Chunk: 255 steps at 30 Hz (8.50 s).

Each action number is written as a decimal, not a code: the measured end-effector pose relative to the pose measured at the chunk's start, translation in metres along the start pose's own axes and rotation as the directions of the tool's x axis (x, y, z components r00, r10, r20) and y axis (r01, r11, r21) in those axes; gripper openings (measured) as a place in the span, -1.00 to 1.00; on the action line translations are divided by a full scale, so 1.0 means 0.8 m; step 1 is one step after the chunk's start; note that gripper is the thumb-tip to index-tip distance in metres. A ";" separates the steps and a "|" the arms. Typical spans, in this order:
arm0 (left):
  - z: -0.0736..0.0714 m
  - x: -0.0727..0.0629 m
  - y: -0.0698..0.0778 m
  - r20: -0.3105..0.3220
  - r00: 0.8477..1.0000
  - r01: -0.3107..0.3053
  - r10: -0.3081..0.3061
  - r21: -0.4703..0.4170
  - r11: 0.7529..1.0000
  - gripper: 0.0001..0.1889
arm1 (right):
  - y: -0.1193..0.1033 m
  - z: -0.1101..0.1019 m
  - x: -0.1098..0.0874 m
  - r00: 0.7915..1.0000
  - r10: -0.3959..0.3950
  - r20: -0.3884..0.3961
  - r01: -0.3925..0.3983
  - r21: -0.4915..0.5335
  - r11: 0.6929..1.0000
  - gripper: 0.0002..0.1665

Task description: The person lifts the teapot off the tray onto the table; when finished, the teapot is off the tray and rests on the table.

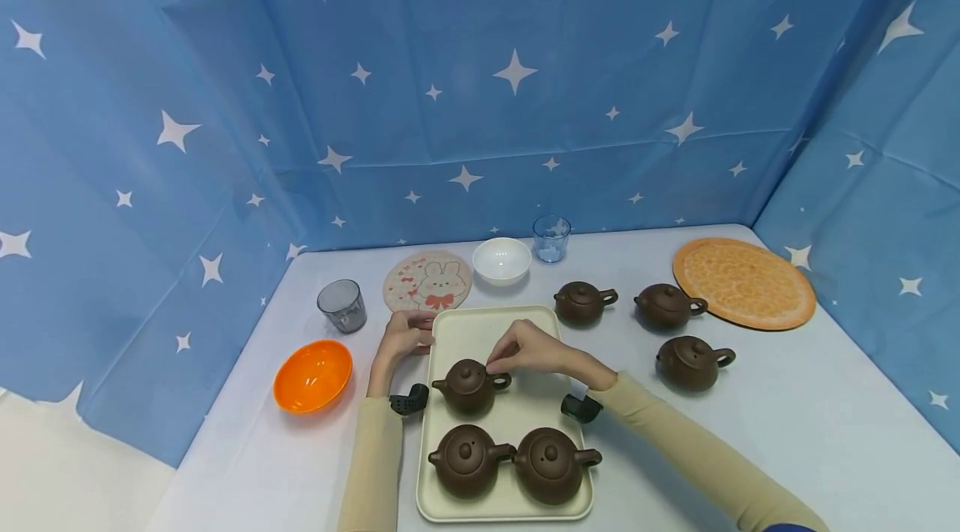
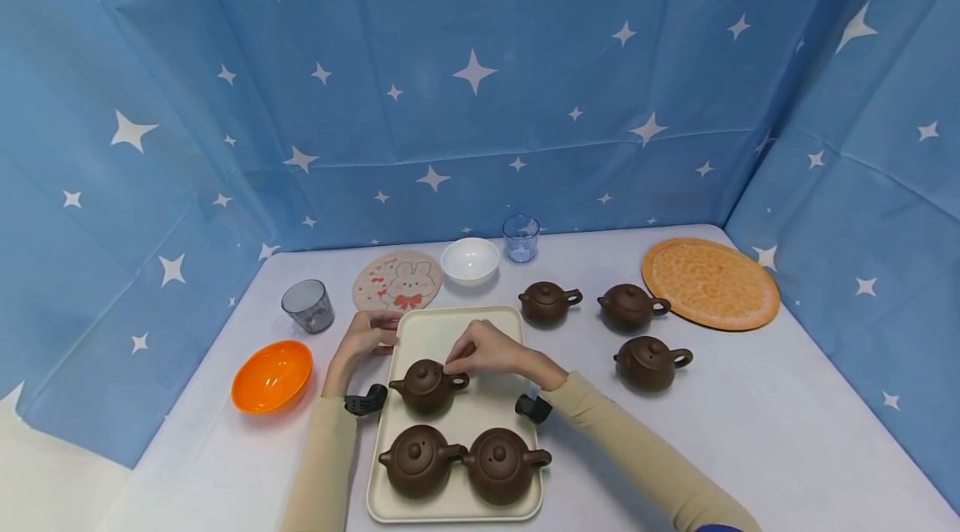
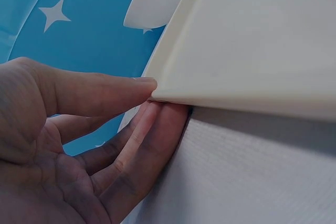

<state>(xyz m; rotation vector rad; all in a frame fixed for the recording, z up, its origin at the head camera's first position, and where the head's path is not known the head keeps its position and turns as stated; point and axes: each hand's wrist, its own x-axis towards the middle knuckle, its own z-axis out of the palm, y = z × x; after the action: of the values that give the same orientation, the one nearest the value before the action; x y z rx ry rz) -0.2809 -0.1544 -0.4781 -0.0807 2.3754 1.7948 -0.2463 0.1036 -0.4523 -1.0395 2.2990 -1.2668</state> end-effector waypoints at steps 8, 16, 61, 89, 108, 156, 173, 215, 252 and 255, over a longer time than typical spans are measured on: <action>0.000 0.000 0.000 -0.008 1.000 -0.001 0.001 0.006 1.000 -0.48 | -0.002 0.002 -0.008 0.999 0.035 0.015 -0.036 0.077 0.996 -0.81; 0.002 0.000 -0.001 -0.020 1.000 0.015 -0.015 -0.004 1.000 -0.48 | -0.001 0.006 -0.013 0.998 0.052 0.020 -0.054 0.139 0.989 -0.87; 0.002 -0.002 -0.001 -0.039 0.999 0.018 -0.017 0.016 1.000 -0.52 | -0.003 -0.031 -0.032 0.997 -0.009 -0.079 0.021 0.148 0.989 -0.86; 0.001 -0.009 0.009 0.004 1.000 0.019 -0.019 -0.007 1.000 -0.50 | 0.046 -0.122 -0.146 0.977 0.115 -0.182 -0.112 0.028 0.993 -0.84; 0.001 -0.006 0.002 -0.006 1.000 0.001 -0.001 -0.002 1.000 -0.51 | 0.054 -0.134 -0.174 0.971 0.131 -0.201 -0.133 0.004 0.991 -0.86; 0.004 -0.007 -0.001 -0.033 0.999 0.011 -0.011 -0.002 1.000 -0.51 | 0.029 -0.140 -0.172 0.945 0.223 -0.239 -0.268 -0.176 0.947 -0.82; 0.004 -0.002 0.000 -0.028 1.000 -0.005 0.004 -0.006 1.000 -0.50 | -0.011 -0.092 -0.175 0.989 0.099 -0.112 -0.095 0.042 0.995 -0.73; -0.002 -0.024 0.026 0.044 0.999 -0.005 0.006 -0.020 1.000 -0.48 | -0.023 0.021 -0.204 0.987 0.103 -0.122 -0.075 0.214 0.974 -0.75; 0.000 -0.021 0.020 0.024 1.000 -0.009 0.009 -0.018 1.000 -0.49 | -0.035 0.028 -0.207 0.958 0.188 -0.216 -0.163 0.132 0.978 -0.83; 0.000 -0.025 0.027 0.036 0.999 0.004 -0.003 -0.021 1.000 -0.49 | -0.034 0.029 -0.208 0.953 0.190 -0.234 -0.160 0.140 0.977 -0.83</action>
<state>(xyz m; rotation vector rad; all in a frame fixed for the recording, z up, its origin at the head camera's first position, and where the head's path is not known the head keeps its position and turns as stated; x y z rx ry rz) -0.2645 -0.1496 -0.4544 -0.0539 2.3305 1.8048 -0.1070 0.2012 -0.4538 -0.6524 2.3955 -1.5103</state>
